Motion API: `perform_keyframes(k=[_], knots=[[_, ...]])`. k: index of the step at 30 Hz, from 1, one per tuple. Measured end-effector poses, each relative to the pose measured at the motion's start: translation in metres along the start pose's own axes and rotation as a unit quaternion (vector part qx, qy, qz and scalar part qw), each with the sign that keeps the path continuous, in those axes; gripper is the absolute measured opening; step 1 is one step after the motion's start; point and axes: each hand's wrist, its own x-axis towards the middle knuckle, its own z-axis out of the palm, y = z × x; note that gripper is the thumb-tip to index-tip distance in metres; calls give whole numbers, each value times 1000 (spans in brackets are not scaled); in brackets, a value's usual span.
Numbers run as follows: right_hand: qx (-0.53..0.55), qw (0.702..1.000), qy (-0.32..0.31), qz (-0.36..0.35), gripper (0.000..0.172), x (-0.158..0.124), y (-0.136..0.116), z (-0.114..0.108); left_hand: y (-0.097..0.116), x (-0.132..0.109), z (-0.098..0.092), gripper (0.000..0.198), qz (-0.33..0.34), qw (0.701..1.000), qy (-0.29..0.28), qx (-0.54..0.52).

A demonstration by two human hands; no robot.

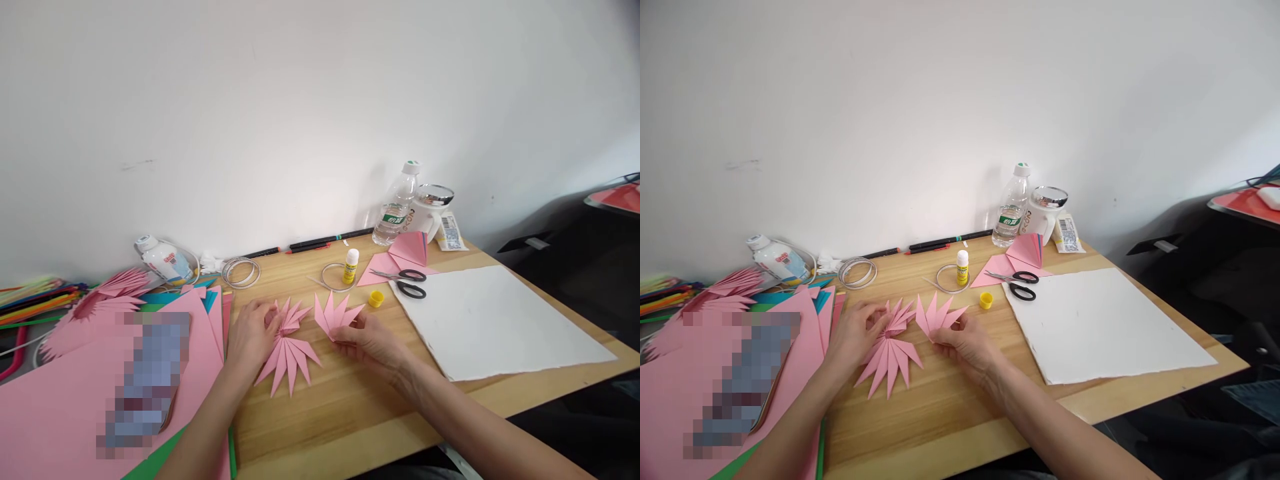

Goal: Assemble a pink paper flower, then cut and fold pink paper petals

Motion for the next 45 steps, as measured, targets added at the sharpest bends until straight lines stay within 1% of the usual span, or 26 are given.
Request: perform_keyframes(k=[3,4,6,8,10,11,12,14,15,16,17,19,21,23,25,26,29,32,34,36,38,39,41,43,45], knots=[[-7,1000,14,13,29,-1,-5,-1,9,-4,-9,24,-31,996,-45,68],[-10,1000,14,13,28,-1,-6,-1,11,-6,-12,24,-45,994,-52,89],[-20,1000,7,1,26,0,-8,-2,14,-10,-17,25,-58,988,-58,128],[-37,999,3,-17,23,2,-9,-3,13,-14,-20,26,-47,986,-53,153],[-78,996,14,-37,21,6,-8,-5,8,-18,-21,26,1,989,-36,145],[-107,993,17,-55,20,9,-7,-6,5,-20,-20,25,50,991,-26,123],[-134,988,18,-77,21,12,-6,-6,1,-22,-19,23,112,989,-19,90],[-167,979,21,-118,30,18,-4,-7,-5,-27,-16,23,217,975,-32,31],[-170,977,25,-128,37,21,-3,-6,-7,-30,-14,24,248,968,-41,13],[-166,977,28,-129,42,23,-3,-5,-9,-33,-12,25,262,964,-46,2],[-159,979,30,-122,44,25,-2,-4,-10,-35,-10,26,259,965,-46,-4],[-145,984,17,-101,39,28,-1,0,-13,-40,-6,26,220,975,-25,-14],[-131,989,2,-74,31,29,-1,3,-17,-41,-5,26,154,988,9,-32],[-118,992,2,-51,27,30,-1,6,-21,-38,-7,31,76,996,21,-52],[-107,993,3,-42,25,31,-1,9,-24,-32,-10,41,4,998,-6,-68],[-102,994,0,-44,24,32,-2,9,-24,-29,-13,46,-21,997,-21,-77],[-99,993,0,-58,23,35,-3,10,-21,-22,-19,58,-61,989,-67,-120],[-105,992,1,-72,28,35,-6,10,-17,-17,-21,64,-72,983,-99,-137],[-110,991,7,-78,39,34,-8,9,-16,-16,-20,67,-74,983,-108,-127],[-109,991,12,-75,52,30,-11,9,-18,-17,-18,67,-72,985,-108,-110],[-110,992,10,-68,57,25,-15,9,-20,-20,-14,62,-61,991,-91,-80],[-115,991,8,-67,55,23,-16,10,-20,-23,-13,58,-52,994,-73,-57],[-135,988,8,-70,43,21,-18,10,-20,-31,-9,48,-25,999,-25,-12],[-152,986,12,-71,29,21,-20,11,-18,-41,-6,39,28,1000,11,8],[-161,984,22,-73,25,23,-21,10,-15,-51,-3,34,96,995,10,-3]])
